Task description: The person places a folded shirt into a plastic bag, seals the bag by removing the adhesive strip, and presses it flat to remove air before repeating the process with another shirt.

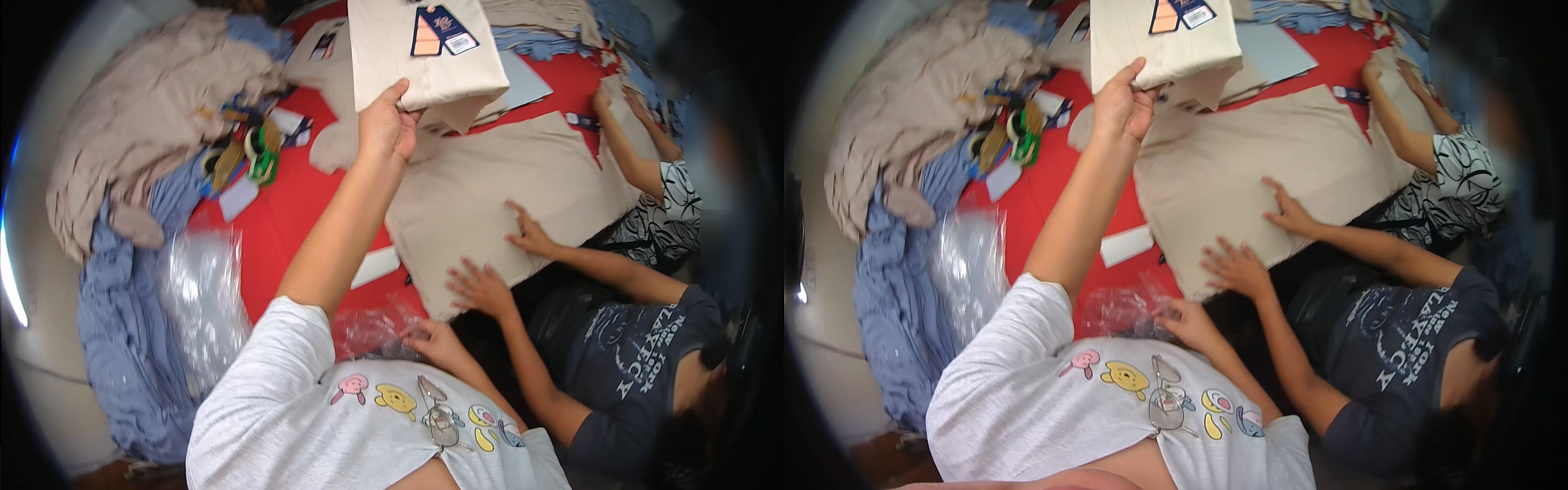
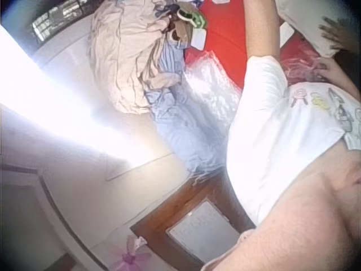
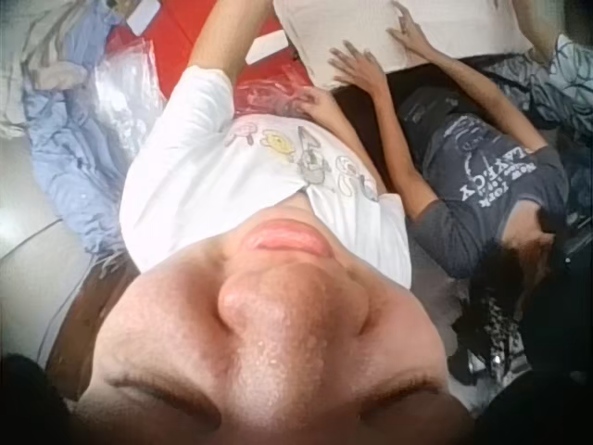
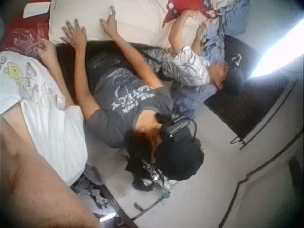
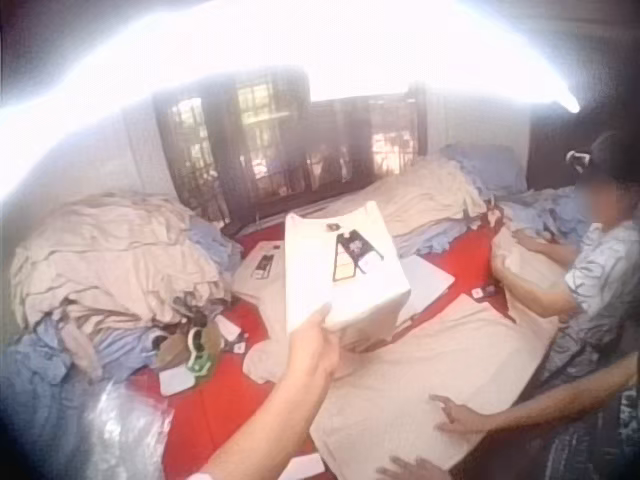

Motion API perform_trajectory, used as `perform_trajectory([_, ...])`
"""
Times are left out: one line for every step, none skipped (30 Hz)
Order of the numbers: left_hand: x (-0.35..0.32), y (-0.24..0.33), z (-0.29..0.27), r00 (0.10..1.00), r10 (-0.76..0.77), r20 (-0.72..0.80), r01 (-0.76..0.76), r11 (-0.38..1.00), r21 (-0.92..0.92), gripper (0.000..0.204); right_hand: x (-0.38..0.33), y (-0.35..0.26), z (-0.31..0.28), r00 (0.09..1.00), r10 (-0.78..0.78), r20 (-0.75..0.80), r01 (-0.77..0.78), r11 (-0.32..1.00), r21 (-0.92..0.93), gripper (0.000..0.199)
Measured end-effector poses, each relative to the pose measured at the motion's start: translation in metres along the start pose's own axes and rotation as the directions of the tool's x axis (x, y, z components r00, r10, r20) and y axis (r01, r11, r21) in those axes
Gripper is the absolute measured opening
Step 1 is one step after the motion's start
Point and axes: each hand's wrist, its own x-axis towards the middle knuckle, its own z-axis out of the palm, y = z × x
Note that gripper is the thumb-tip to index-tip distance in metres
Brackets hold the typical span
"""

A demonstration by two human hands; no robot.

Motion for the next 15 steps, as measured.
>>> perform_trajectory([-0.023,0.023,-0.017,0.999,0.037,0.035,-0.038,0.999,0.030,0.041,-0.006,-0.011,0.004,1.000,-0.017,-0.010,0.016,0.998,-0.054,0.016])
perform_trajectory([-0.048,0.043,-0.041,0.995,0.069,0.066,-0.073,0.995,0.064,0.041,-0.014,-0.017,0.014,0.999,-0.053,-0.008,0.052,0.997,-0.065,0.015])
perform_trajectory([-0.068,0.068,-0.070,0.994,0.096,0.047,-0.100,0.990,0.104,0.043,-0.022,-0.024,0.026,0.996,-0.089,0.010,0.089,0.993,-0.077,0.014])
perform_trajectory([-0.087,0.091,-0.096,0.992,0.119,0.040,-0.123,0.983,0.138,0.044,-0.032,-0.030,0.040,0.996,-0.085,0.041,0.089,0.989,-0.122,0.014])
perform_trajectory([-0.112,0.112,-0.115,0.986,0.169,-0.010,-0.164,0.971,0.176,0.049,-0.042,-0.035,0.054,0.995,-0.079,0.067,0.090,0.982,-0.164,0.014])
perform_trajectory([-0.140,0.128,-0.140,0.984,0.162,-0.076,-0.149,0.977,0.155,0.051,-0.050,-0.041,0.066,0.993,-0.075,0.095,0.094,0.974,-0.207,0.015])
perform_trajectory([-0.168,0.142,-0.168,0.979,0.156,-0.135,-0.138,0.982,0.132,0.053,-0.062,-0.041,0.082,0.992,-0.035,0.120,0.063,0.969,-0.238,0.015])
perform_trajectory([-0.196,0.152,-0.197,0.971,0.149,-0.187,-0.130,0.985,0.109,0.055,-0.071,-0.039,0.097,0.990,0.000,0.142,0.038,0.962,-0.270,0.015])
perform_trajectory([-0.232,0.153,-0.229,0.962,0.132,-0.238,-0.113,0.989,0.093,0.055,-0.082,-0.030,0.110,0.985,-0.013,0.171,0.066,0.949,-0.307,0.017])
perform_trajectory([-0.267,0.148,-0.263,0.954,0.114,-0.277,-0.097,0.992,0.076,0.056,-0.090,-0.017,0.119,0.980,-0.034,0.196,0.101,0.934,-0.342,0.019])
perform_trajectory([-0.303,0.139,-0.297,0.924,0.043,-0.380,-0.041,0.999,0.013,0.056,-0.095,-0.015,0.128,0.974,-0.050,0.221,0.133,0.917,-0.376,0.022])
perform_trajectory([-0.339,0.131,-0.327,0.877,-0.033,-0.479,0.005,0.998,-0.060,0.056,-0.101,-0.014,0.138,0.966,-0.065,0.250,0.166,0.897,-0.410,0.024])
perform_trajectory([-0.370,0.125,-0.346,0.833,-0.067,-0.550,0.023,0.996,-0.087,0.055,-0.108,-0.020,0.146,0.958,-0.072,0.279,0.195,0.874,-0.445,0.026])
perform_trajectory([-0.397,0.118,-0.359,0.782,-0.108,-0.614,0.041,0.992,-0.121,0.054,-0.113,-0.024,0.151,0.952,-0.080,0.297,0.224,0.840,-0.494,0.029])
perform_trajectory([-0.416,0.113,-0.367,0.778,-0.114,-0.618,0.055,0.992,-0.114,0.054,-0.119,-0.028,0.156,0.946,-0.097,0.309,0.256,0.810,-0.528,0.032])
